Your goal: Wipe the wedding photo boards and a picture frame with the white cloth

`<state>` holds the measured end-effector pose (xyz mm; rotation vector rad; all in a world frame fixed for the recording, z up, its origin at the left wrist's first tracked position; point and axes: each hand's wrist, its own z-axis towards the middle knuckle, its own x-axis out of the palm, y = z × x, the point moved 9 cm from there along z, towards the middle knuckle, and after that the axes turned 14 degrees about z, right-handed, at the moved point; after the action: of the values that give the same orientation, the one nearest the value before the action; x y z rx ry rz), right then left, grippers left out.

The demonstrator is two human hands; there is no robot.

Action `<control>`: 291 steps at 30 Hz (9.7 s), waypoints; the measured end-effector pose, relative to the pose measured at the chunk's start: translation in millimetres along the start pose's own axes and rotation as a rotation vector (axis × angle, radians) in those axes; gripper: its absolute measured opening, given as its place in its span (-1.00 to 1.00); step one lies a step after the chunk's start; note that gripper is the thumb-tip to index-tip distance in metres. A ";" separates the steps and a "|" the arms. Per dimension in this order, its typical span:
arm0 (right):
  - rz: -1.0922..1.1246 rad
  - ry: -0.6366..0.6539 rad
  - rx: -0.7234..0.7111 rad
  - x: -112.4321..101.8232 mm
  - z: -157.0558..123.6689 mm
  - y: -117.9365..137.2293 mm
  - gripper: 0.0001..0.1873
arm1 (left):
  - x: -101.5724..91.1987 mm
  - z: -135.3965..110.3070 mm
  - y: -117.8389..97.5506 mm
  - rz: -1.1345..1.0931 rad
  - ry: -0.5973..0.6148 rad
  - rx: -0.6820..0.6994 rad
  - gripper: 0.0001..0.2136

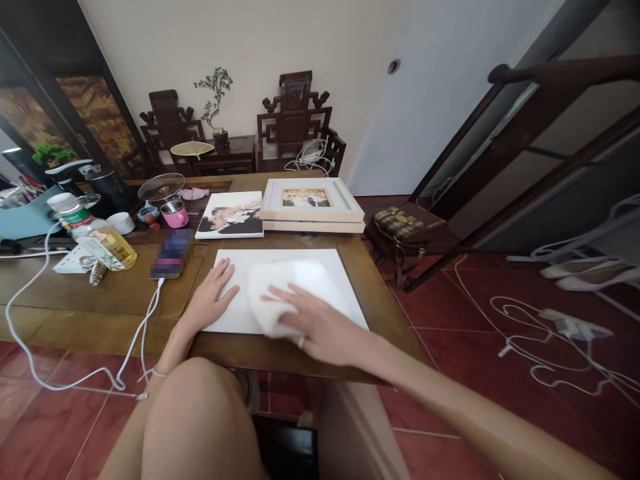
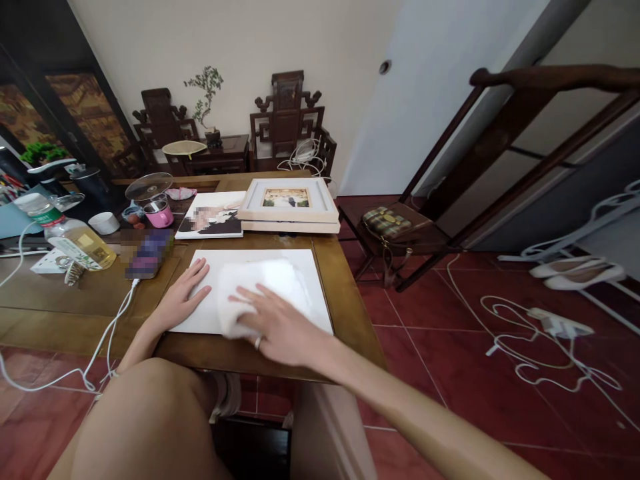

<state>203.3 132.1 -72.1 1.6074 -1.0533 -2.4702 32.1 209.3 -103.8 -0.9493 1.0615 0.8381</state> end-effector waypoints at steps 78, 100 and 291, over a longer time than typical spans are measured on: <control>-0.175 -0.147 0.261 -11.5 71.4 -45.1 -0.70 | -10.3 -3.8 9.8 -0.200 -0.123 -0.054 -0.50; -0.104 -0.038 0.264 -8.8 36.6 -12.2 -0.75 | -10.9 -2.8 4.2 -0.259 -0.098 -0.056 -0.55; -0.080 -0.096 0.079 16.1 -2.6 32.2 -0.68 | -6.4 0.0 -0.4 -0.143 -0.079 -0.013 -0.58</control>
<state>187.0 100.2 -68.4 1.5967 -1.1336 -2.6130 30.8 208.5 -97.5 -0.9836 0.9101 0.7587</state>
